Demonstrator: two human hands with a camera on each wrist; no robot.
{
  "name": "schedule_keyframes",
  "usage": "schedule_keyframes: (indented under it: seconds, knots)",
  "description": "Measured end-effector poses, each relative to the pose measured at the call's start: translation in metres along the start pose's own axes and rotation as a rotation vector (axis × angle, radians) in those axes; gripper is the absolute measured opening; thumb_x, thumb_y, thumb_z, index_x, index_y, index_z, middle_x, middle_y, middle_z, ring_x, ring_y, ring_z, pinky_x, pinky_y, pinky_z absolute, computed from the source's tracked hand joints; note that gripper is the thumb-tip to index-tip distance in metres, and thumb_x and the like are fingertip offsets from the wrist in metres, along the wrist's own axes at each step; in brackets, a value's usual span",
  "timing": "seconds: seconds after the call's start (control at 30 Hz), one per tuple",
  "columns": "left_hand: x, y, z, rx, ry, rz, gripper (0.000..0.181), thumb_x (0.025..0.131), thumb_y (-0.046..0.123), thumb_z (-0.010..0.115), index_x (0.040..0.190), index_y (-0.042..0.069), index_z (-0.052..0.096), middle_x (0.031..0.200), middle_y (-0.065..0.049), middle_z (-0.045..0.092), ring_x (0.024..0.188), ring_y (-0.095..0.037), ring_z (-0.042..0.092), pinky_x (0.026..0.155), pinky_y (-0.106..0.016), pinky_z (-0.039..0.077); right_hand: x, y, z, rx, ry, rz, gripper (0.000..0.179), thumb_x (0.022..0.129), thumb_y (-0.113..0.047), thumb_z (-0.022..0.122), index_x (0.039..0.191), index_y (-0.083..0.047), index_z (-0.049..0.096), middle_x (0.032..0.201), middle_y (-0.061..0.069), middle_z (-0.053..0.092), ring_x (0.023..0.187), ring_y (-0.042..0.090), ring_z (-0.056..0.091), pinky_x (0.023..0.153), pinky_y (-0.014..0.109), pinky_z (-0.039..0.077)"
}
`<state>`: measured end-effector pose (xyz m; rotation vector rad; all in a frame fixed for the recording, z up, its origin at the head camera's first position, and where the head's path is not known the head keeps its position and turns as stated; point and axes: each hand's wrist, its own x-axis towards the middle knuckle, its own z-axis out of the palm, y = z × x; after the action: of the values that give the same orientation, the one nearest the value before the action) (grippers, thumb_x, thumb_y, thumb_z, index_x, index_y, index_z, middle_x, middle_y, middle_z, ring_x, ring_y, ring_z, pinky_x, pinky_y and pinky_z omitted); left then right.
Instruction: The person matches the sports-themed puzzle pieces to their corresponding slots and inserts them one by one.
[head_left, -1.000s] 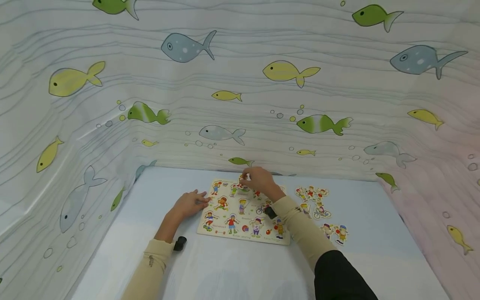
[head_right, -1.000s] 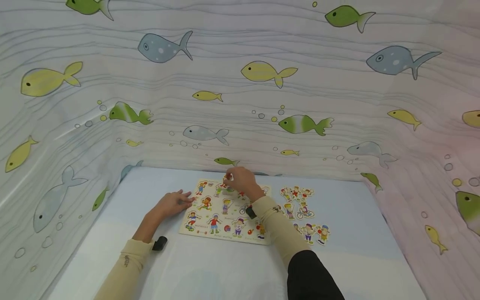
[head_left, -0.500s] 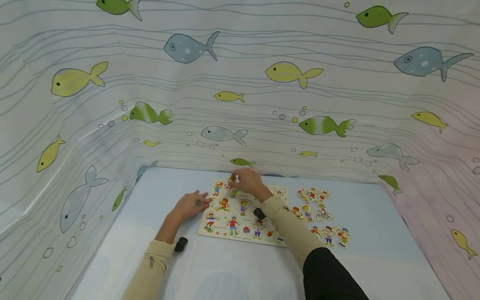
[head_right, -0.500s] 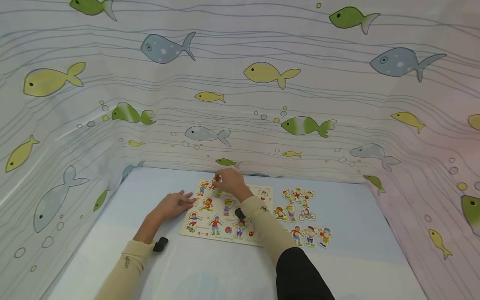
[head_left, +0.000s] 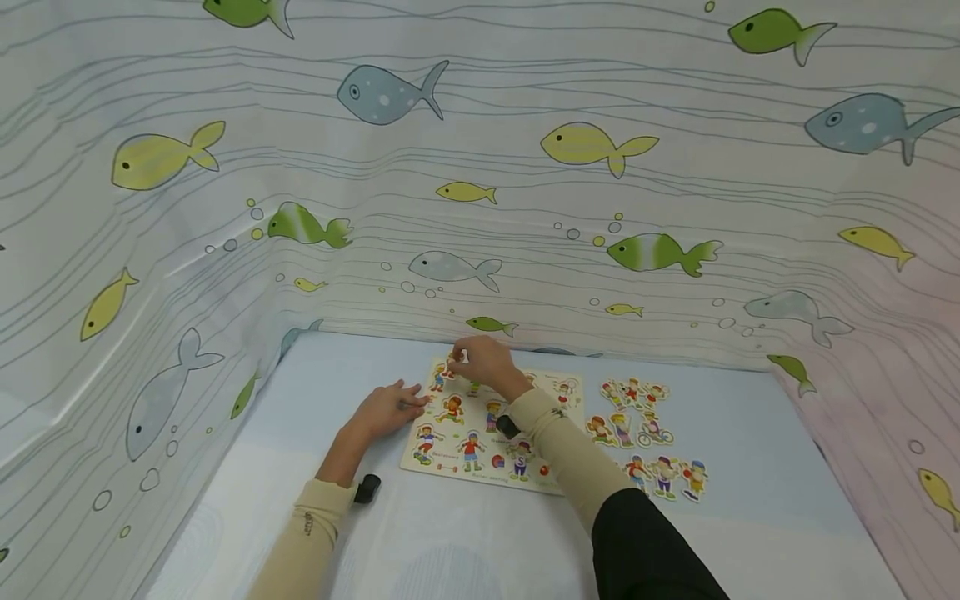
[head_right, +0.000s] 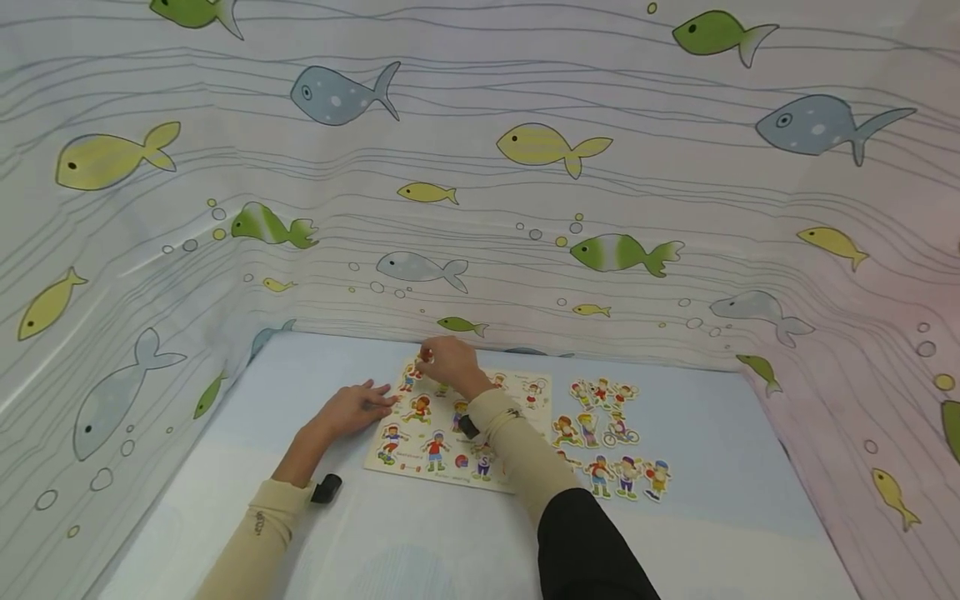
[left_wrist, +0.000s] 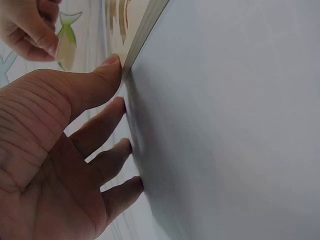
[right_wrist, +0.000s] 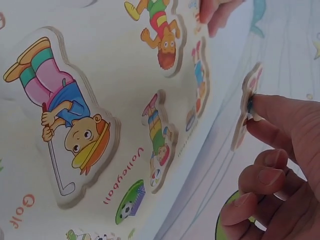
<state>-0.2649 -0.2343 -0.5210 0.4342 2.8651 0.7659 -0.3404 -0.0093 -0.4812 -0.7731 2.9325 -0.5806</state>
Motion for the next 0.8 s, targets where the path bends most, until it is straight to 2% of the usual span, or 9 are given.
schedule_keyframes:
  seconds: [0.17, 0.4, 0.6, 0.8]
  knots:
    - [0.002, -0.002, 0.002, 0.013, 0.001, -0.004, 0.03, 0.094, 0.024, 0.067, 0.121, 0.011, 0.07, 0.141, -0.012, 0.053, 0.137, -0.047, 0.034, 0.11, -0.064, 0.027, 0.003, -0.003, 0.006, 0.01, 0.019, 0.011, 0.02, 0.094, -0.041, 0.067, 0.1, -0.023, 0.071, 0.089, -0.007, 0.067, 0.06, 0.009, 0.051, 0.047, 0.024, 0.041]
    - [0.002, -0.003, 0.002, 0.004, 0.01, -0.017, 0.029, 0.094, 0.023, 0.069, 0.12, 0.012, 0.071, 0.14, -0.01, 0.054, 0.138, -0.046, 0.034, 0.111, -0.063, 0.027, 0.005, -0.006, 0.016, 0.028, 0.045, 0.02, 0.022, 0.095, -0.039, 0.065, 0.105, -0.021, 0.071, 0.097, -0.003, 0.07, 0.059, 0.011, 0.052, 0.049, 0.025, 0.041]
    - [0.001, -0.001, 0.002, 0.001, 0.013, -0.028, 0.028, 0.094, 0.024, 0.068, 0.119, 0.012, 0.071, 0.141, -0.009, 0.053, 0.139, -0.044, 0.033, 0.112, -0.062, 0.025, 0.009, -0.009, 0.02, 0.035, 0.036, 0.033, 0.02, 0.094, -0.039, 0.067, 0.102, -0.021, 0.072, 0.097, -0.004, 0.07, 0.064, 0.011, 0.055, 0.052, 0.025, 0.044]
    - [0.001, 0.001, 0.002, 0.01, 0.006, -0.037, 0.029, 0.094, 0.024, 0.068, 0.121, 0.012, 0.07, 0.142, -0.009, 0.052, 0.14, -0.044, 0.032, 0.112, -0.062, 0.025, 0.014, -0.013, 0.024, 0.007, -0.003, 0.086, 0.018, 0.093, -0.039, 0.067, 0.1, -0.023, 0.072, 0.103, -0.006, 0.069, 0.072, 0.011, 0.056, 0.055, 0.025, 0.046]
